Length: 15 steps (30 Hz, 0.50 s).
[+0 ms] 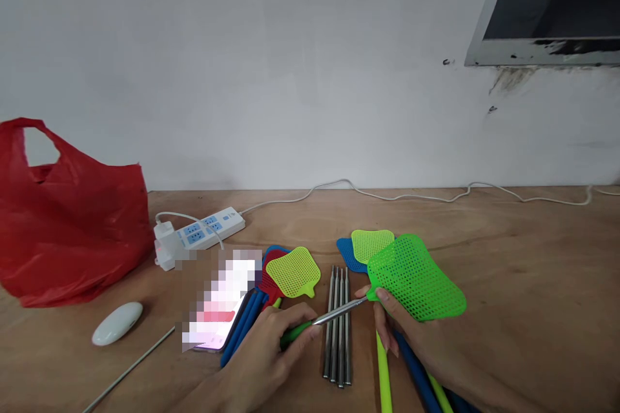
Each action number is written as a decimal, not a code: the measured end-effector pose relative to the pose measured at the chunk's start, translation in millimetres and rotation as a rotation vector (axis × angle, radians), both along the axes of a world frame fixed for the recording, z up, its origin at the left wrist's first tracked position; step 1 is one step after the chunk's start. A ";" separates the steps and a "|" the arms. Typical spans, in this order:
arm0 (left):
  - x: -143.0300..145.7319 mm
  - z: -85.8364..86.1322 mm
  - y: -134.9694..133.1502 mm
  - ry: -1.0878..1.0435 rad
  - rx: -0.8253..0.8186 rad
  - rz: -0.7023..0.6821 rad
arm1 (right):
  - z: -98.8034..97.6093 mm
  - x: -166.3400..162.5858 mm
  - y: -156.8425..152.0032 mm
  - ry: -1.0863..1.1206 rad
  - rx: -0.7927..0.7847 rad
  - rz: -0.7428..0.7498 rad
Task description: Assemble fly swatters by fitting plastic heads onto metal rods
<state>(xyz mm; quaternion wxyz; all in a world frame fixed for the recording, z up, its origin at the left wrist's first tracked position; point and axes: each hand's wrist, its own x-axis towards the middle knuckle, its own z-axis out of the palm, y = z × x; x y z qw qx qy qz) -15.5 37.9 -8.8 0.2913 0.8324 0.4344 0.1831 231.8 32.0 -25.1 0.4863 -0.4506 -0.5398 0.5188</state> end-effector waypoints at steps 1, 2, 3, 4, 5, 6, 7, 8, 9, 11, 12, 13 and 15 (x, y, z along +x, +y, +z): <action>0.1 -0.5 -0.4 0.001 -0.005 -0.002 | 0.8 0.1 -0.1 -0.002 0.000 0.003; 0.3 -1.1 -0.8 0.005 -0.008 -0.001 | 1.8 0.0 -0.2 -0.005 -0.002 0.006; 0.5 -1.6 -1.1 0.011 -0.010 0.001 | 2.9 -0.1 -0.3 -0.007 -0.003 0.008; 0.7 -2.0 -1.2 0.015 -0.012 0.004 | 3.8 -0.3 -0.4 -0.009 -0.004 0.009; 0.9 -2.3 -1.3 0.016 -0.011 0.008 | 4.6 -0.4 -0.6 -0.013 -0.004 0.011; 1.1 -2.5 -1.2 0.017 -0.011 0.011 | 5.1 -0.6 -0.9 -0.020 -0.002 0.016; 1.3 -2.4 -1.1 0.017 -0.011 0.012 | 5.2 -0.7 -1.4 -0.025 0.003 0.016; 1.4 -2.2 -1.0 0.018 -0.012 0.012 | 5.0 -0.8 -2.0 -0.031 0.009 0.015; 1.5 -1.9 -0.8 0.019 -0.013 0.015 | 4.6 -0.8 -2.8 -0.034 0.013 0.012; 1.7 -1.2 -0.5 0.028 -0.016 0.019 | 3.2 -0.8 -4.3 -0.031 0.009 0.014; 1.7 -0.9 -0.3 0.032 -0.018 0.021 | 2.7 -0.8 -4.9 -0.021 0.002 0.016; 1.8 -0.8 -0.1 0.035 -0.021 0.021 | 2.4 -0.9 -5.3 -0.012 -0.006 0.018; 1.7 -0.9 0.2 0.038 -0.025 0.015 | 3.1 -1.1 -5.3 0.003 -0.020 0.022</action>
